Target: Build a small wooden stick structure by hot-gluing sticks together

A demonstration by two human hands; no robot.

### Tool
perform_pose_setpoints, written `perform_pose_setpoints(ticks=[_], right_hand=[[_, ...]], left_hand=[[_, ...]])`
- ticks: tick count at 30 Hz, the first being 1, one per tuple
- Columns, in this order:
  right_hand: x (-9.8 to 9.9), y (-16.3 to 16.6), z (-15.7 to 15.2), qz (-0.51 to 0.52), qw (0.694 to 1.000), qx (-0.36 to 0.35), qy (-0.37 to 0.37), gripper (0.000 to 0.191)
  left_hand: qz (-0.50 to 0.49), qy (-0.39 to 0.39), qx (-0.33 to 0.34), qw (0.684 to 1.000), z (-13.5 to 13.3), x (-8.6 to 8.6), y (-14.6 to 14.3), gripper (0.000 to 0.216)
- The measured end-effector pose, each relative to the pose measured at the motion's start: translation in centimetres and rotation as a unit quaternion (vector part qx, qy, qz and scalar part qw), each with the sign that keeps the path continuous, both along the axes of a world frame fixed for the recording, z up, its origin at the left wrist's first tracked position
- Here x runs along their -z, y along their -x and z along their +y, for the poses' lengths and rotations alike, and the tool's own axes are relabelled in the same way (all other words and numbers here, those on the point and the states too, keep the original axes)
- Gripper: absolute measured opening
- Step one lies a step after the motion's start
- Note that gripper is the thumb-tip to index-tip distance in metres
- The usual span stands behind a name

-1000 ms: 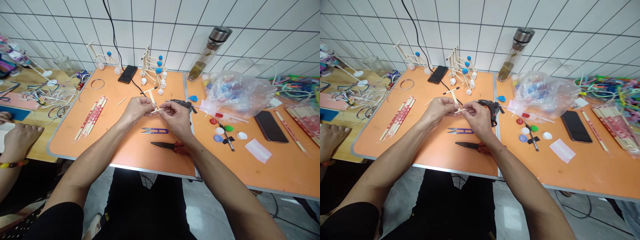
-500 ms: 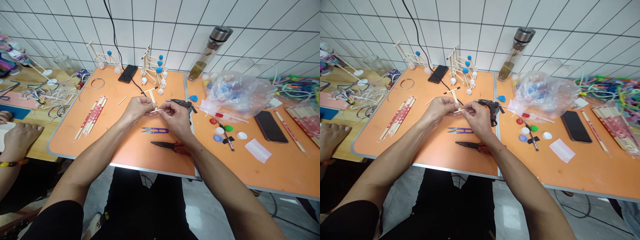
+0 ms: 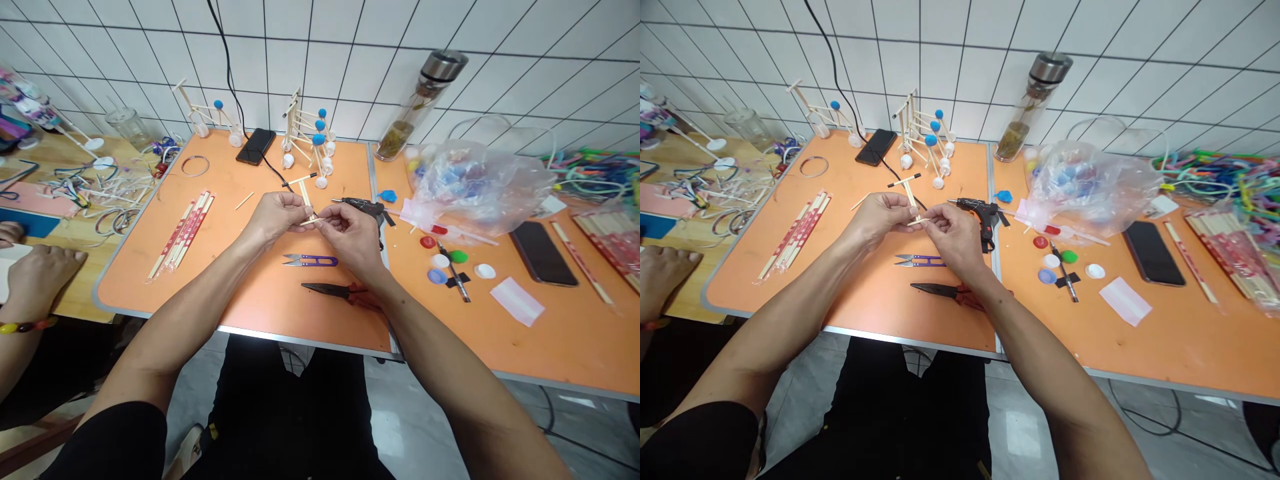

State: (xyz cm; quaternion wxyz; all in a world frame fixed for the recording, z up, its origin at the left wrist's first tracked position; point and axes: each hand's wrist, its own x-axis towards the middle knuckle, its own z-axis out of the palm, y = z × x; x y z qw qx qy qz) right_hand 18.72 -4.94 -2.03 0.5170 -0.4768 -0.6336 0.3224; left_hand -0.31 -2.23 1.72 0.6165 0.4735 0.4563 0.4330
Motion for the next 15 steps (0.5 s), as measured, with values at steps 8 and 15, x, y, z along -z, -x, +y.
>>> perform_pose_setpoints(ticks=[8,15], right_hand=[[0.49,0.08,0.01,0.006,1.000,0.002,0.000,0.014],[0.53,-0.07,0.02,-0.003,1.000,0.014,-0.008,0.021]], left_hand=[[-0.004,-0.003,0.000,1.000,-0.16,-0.23,0.03,0.039],[-0.024,-0.011,-0.002,1.000,-0.20,-0.19,-0.02,0.038]])
